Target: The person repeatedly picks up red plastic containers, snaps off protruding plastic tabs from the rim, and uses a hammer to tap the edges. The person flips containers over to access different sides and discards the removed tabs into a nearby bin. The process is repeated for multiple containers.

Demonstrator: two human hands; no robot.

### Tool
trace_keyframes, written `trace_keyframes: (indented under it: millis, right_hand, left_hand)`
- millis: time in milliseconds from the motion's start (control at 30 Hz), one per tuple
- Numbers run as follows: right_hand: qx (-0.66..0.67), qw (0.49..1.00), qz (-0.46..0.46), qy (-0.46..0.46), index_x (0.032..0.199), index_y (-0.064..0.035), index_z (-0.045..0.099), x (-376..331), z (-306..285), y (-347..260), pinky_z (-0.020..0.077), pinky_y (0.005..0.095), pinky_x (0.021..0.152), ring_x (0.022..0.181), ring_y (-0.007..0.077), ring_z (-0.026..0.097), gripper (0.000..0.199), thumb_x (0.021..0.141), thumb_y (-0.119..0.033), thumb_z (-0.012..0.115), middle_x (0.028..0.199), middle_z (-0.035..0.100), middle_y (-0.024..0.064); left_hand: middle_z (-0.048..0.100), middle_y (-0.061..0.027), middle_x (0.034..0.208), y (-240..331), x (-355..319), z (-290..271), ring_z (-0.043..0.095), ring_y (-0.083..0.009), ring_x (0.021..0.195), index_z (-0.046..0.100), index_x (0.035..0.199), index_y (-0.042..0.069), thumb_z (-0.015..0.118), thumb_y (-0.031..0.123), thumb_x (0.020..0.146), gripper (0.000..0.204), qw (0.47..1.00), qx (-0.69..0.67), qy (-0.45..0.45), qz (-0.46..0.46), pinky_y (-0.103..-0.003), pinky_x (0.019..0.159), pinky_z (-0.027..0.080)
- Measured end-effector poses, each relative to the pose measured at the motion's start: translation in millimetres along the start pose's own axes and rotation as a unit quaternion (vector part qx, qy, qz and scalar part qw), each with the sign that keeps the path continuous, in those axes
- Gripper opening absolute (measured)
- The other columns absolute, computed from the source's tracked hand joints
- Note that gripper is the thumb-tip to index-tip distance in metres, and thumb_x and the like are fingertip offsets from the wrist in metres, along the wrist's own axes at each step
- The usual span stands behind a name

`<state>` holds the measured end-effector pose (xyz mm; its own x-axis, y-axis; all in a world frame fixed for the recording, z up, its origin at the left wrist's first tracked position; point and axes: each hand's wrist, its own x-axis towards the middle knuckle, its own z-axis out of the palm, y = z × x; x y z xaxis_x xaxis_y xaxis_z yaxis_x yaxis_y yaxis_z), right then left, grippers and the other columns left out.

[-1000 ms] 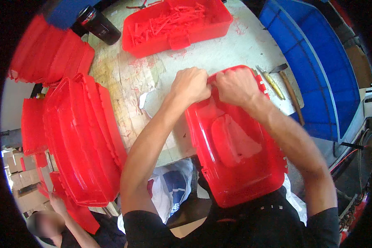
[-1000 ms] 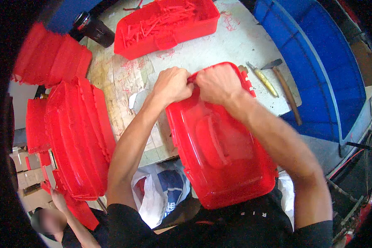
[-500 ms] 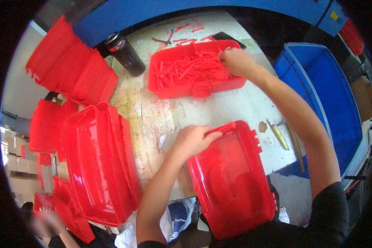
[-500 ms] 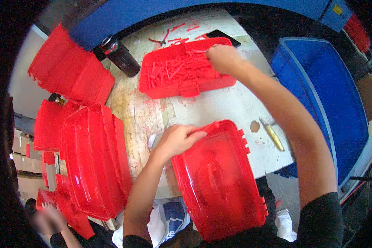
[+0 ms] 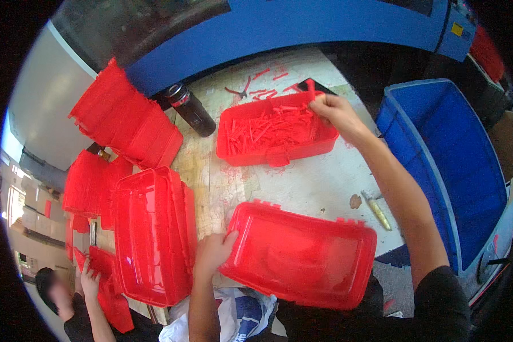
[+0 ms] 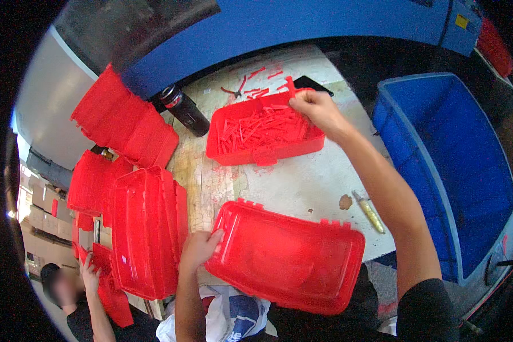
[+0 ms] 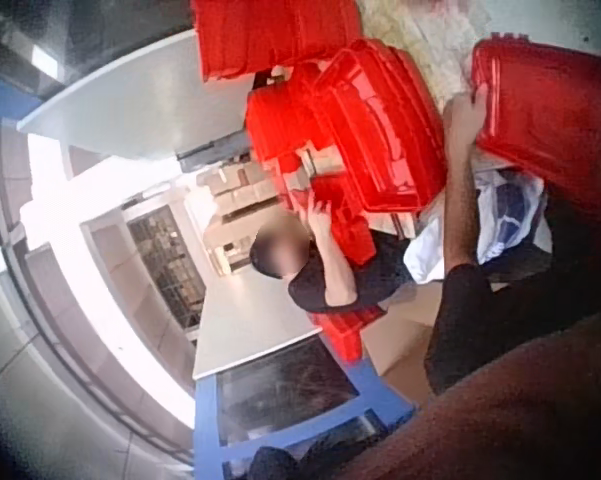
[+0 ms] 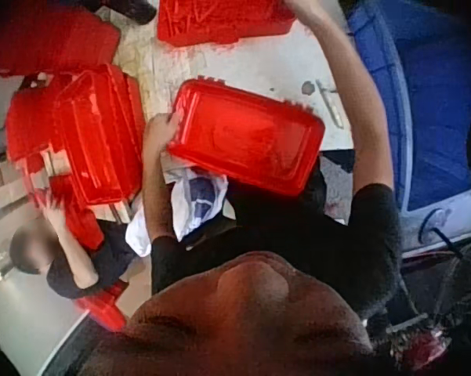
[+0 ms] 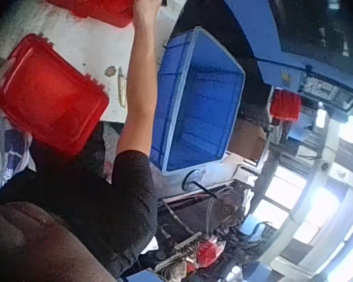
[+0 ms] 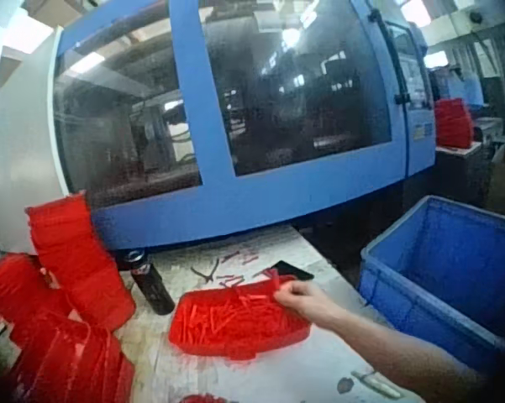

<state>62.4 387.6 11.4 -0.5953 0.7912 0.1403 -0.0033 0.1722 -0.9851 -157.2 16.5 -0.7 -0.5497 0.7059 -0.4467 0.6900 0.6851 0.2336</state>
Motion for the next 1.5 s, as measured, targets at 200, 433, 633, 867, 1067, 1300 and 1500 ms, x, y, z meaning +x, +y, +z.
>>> trace_keyframes:
  millis: [200, 433, 633, 867, 1067, 1300, 1500]
  right_hand:
    - [0.301, 0.947, 0.089, -0.072, 0.096, -0.0076, 0.067, -160.0, 28.2, -44.3, 0.04, 0.0207, 0.056, 0.064, 0.0057, 0.056, 0.014, 0.098, -0.022, 0.065, 0.076, 0.065, -0.0003]
    - [0.162, 0.985, 0.053, -0.018, 0.115, -0.0057, 0.066, -253.5, 22.5, -40.4, 0.0446, 0.0225, 0.067, 0.073, 0.0053, 0.054, 0.031, 0.089, -0.018, 0.077, 0.088, 0.064, -0.0029]
    - [-0.48, 0.834, -0.23, 0.145, 0.133, -0.0081, 0.056, -318.0, -27.9, -54.6, 0.0494, 0.0423, 0.095, 0.118, 0.0365, 0.056, 0.066, 0.071, -0.007, 0.081, 0.126, 0.058, 0.019]
    - [-0.187, 0.948, 0.181, 0.186, 0.115, -0.0036, 0.062, -365.2, -55.5, -32.6, 0.0402, 0.0298, 0.051, 0.056, 0.0136, 0.051, 0.025, 0.103, -0.024, 0.055, 0.066, 0.056, 0.0027]
    - [0.179, 0.962, 0.181, 0.096, 0.113, -0.0042, 0.063, -389.3, -68.2, -16.1, 0.0386, 0.0249, 0.056, 0.061, 0.0083, 0.048, 0.025, 0.105, -0.026, 0.054, 0.075, 0.056, -0.0018]
    - [-0.088, 0.983, 0.148, -0.059, 0.101, -0.004, 0.067, -322.6, -40.9, -35.7, 0.0391, 0.0259, 0.065, 0.071, 0.0093, 0.044, 0.029, 0.104, -0.029, 0.054, 0.075, 0.049, -0.0033]
    - [-0.416, 0.903, -0.026, -0.102, 0.103, -0.0027, 0.067, -239.6, 21.5, -20.2, 0.0536, 0.0396, 0.072, 0.08, 0.031, 0.07, 0.022, 0.099, -0.022, 0.059, 0.091, 0.072, 0.0155]
  left_hand:
    - [0.071, -0.0109, 0.097, 91.1, -66.5, 19.9, 0.067, -0.0173, 0.071, 0.054, 0.134, 0.0, 0.051, 0.013, 0.103, 0.034, 0.81, -0.503, 0.056, 0.296, -0.028, 0.067, 0.055]
    - [0.064, -0.0052, 0.081, 168.8, -67.5, 57.2, 0.059, -0.0126, 0.058, 0.058, 0.111, 0.004, 0.051, 0.019, 0.104, 0.018, 0.726, -0.6, -0.153, 0.298, -0.026, 0.049, 0.045]
    - [0.06, -0.0017, 0.072, 209.6, -63.6, 76.8, 0.056, -0.0077, 0.052, 0.06, 0.1, 0.005, 0.051, 0.019, 0.103, 0.017, 0.806, -0.473, -0.251, 0.251, -0.022, 0.043, 0.04]
    - [0.068, -0.0126, 0.109, 283.0, -14.9, 100.0, 0.064, -0.031, 0.109, 0.065, 0.11, 0.006, 0.063, 0.002, 0.078, 0.033, 0.661, -0.028, 0.086, 0.745, -0.051, 0.094, 0.051]
    - [0.072, -0.0133, 0.094, 287.0, 18.7, 112.5, 0.068, -0.0322, 0.102, 0.071, 0.096, 0.009, 0.072, 0.018, 0.072, 0.026, 0.662, 0.347, -0.051, 0.663, -0.048, 0.094, 0.051]
    - [0.071, -0.019, 0.085, 205.7, 96.7, 37.1, 0.069, -0.0377, 0.091, 0.074, 0.092, 0.01, 0.078, 0.039, 0.078, 0.032, 0.841, 0.257, 0.066, 0.472, -0.051, 0.08, 0.053]
    - [0.071, -0.0205, 0.088, 141.9, 88.5, 37.3, 0.068, -0.0395, 0.091, 0.074, 0.097, 0.01, 0.075, 0.038, 0.082, 0.032, 0.891, 0.196, 0.058, 0.406, -0.051, 0.082, 0.052]
